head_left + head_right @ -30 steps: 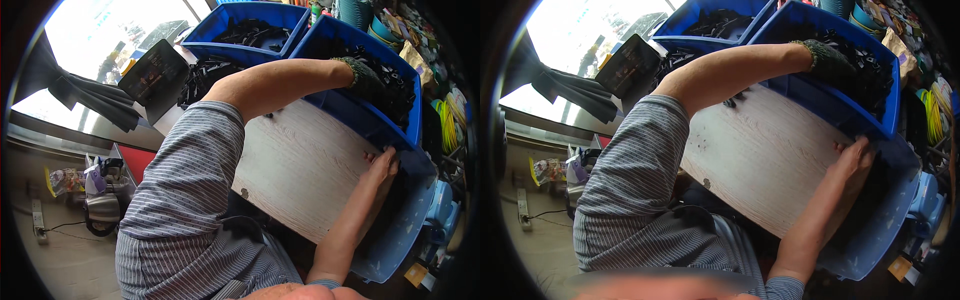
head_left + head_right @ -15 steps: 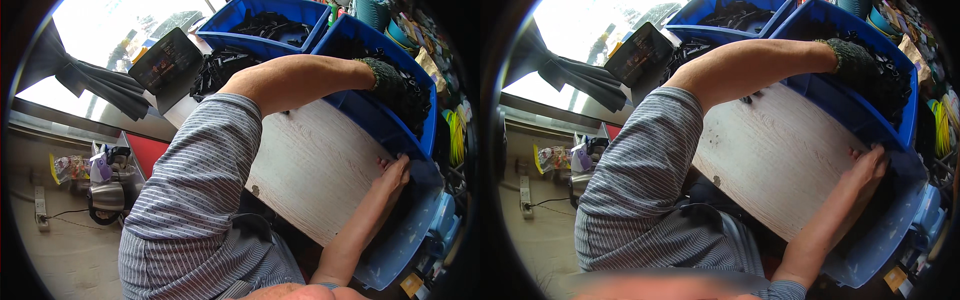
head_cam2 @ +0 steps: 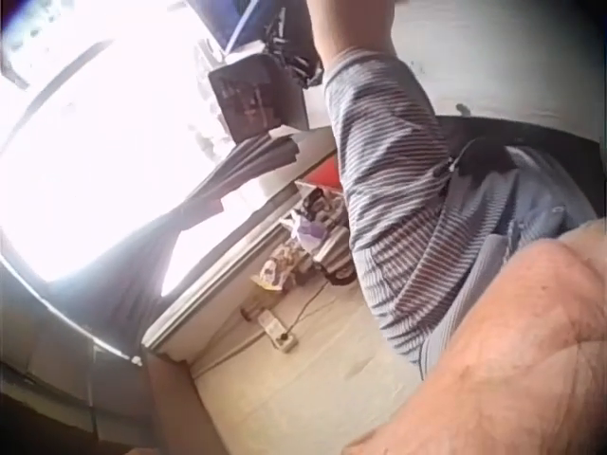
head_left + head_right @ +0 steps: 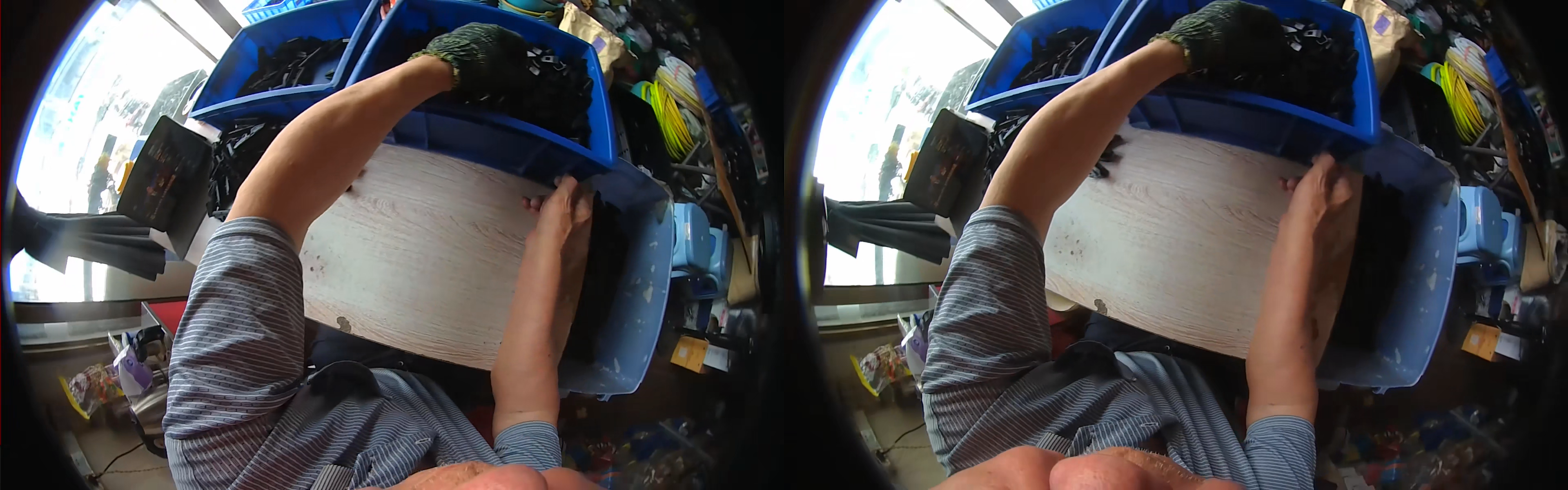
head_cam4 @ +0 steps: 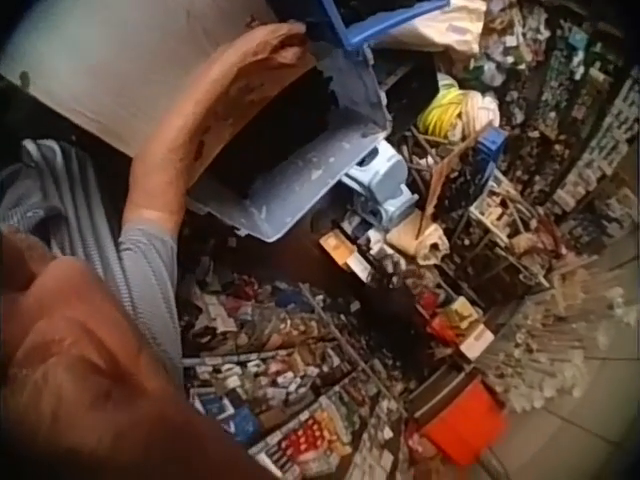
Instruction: Sorting small black plastic components on a workbench into various bins.
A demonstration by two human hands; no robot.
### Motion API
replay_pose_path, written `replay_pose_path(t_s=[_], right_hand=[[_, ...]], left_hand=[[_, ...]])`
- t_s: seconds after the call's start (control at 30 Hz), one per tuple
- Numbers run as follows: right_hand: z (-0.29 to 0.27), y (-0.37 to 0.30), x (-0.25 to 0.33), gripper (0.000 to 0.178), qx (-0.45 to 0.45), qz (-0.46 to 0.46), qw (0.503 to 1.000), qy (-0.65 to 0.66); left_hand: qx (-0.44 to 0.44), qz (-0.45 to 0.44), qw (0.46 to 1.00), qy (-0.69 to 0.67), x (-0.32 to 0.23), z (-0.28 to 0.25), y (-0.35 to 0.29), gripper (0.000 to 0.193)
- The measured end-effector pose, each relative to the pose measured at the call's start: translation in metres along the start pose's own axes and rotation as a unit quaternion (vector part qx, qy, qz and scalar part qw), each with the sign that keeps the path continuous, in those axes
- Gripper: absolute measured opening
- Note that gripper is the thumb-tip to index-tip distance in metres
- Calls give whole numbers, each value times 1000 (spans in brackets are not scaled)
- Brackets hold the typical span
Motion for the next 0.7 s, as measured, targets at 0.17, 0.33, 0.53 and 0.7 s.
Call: replay_pose_path(t_s=[0.17,0.33,0.53,0.7], right_hand=[[-1,-3,3,31,3,-13,1000,1],[-4,0,3,28,-16,1,1000,16],[-2,-2,0,25,8,-9,1000,27],[-4,4,-4,23,13,-18,999,45]], left_hand=[[-72,18,994,-86,31,8,8,34],[-26,-102,953,-284,19,-4,-1,33],[-55,-109,889,-442,7,-30,-21,29],[-137,-50,925,-350,-19,-34,-46,30]])
Point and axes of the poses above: each hand's wrist, its own y-axis towards the middle knuckle, its own z-axis out of the palm, x = y × z, the point moved 2 cm from there along y, towards the middle knuckle, and after that the axes turned 2 degrees about -z, right-handed, at the moved point
